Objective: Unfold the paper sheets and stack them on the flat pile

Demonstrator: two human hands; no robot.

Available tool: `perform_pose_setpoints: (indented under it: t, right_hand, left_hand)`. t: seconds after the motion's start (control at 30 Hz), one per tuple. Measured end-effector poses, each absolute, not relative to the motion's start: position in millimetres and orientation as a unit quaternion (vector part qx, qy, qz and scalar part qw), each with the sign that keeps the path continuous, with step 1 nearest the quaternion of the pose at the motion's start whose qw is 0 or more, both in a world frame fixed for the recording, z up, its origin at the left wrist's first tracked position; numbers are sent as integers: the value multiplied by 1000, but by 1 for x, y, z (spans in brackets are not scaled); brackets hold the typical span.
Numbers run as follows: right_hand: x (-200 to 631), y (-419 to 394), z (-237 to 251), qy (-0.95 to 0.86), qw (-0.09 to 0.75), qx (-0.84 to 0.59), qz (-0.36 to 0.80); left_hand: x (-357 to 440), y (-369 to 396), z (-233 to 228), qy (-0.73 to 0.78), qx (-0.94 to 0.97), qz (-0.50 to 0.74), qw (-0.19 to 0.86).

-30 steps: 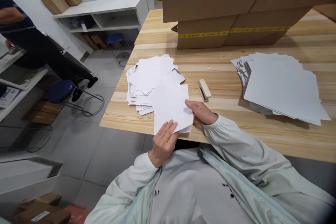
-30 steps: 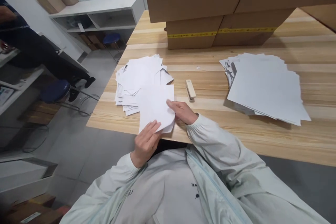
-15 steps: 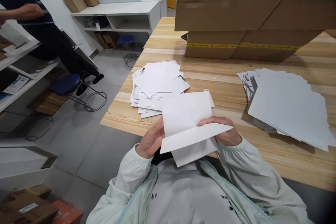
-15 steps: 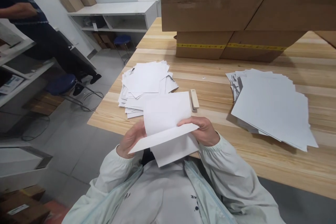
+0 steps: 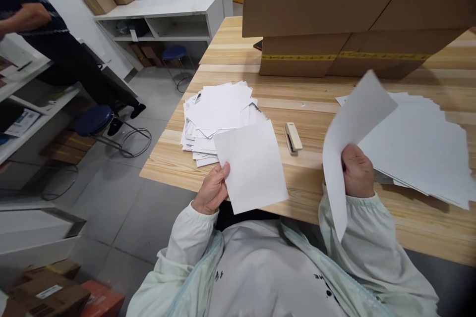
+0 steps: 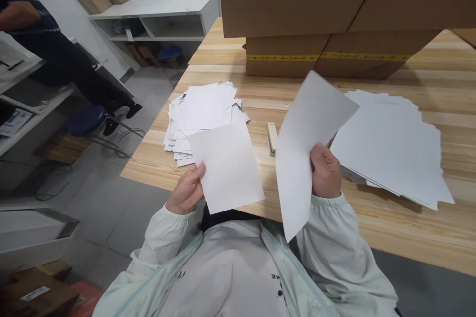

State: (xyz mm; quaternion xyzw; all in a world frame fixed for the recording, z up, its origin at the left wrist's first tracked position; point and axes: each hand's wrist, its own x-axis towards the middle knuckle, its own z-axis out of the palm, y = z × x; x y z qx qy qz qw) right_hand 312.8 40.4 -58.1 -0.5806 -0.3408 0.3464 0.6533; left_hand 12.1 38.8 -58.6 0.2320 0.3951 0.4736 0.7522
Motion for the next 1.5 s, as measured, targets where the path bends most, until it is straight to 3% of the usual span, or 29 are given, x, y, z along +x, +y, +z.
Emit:
perform_pose_setpoints:
  t: [0.6, 0.97, 1.07, 1.17, 1.27, 1.37, 1.5]
  right_hand:
    - [297, 36, -72, -466, 558, -618, 301]
    - [247, 20, -68, -577, 496, -616, 204]
    - [232, 15, -69, -589, 509, -598, 191]
    - [233, 16, -65, -561, 592, -548, 183]
    - [242, 23, -53, -547, 654, -461, 245]
    - [248, 28, -45, -597, 617, -387, 336]
    - [246, 30, -52, -626, 603, -337, 362]
  left_hand:
    - [18, 39, -57, 376, 198, 495, 758]
    - [33, 29, -49, 391, 222, 511, 733]
    - [35, 20, -48, 403, 274, 505, 713]
    - [29, 11, -42, 418, 373, 504, 658]
    - [20, 8, -29, 409, 495, 505, 577]
    - [18, 12, -17, 387, 593, 491, 507]
    - [22, 19, -15, 364, 628, 490, 482]
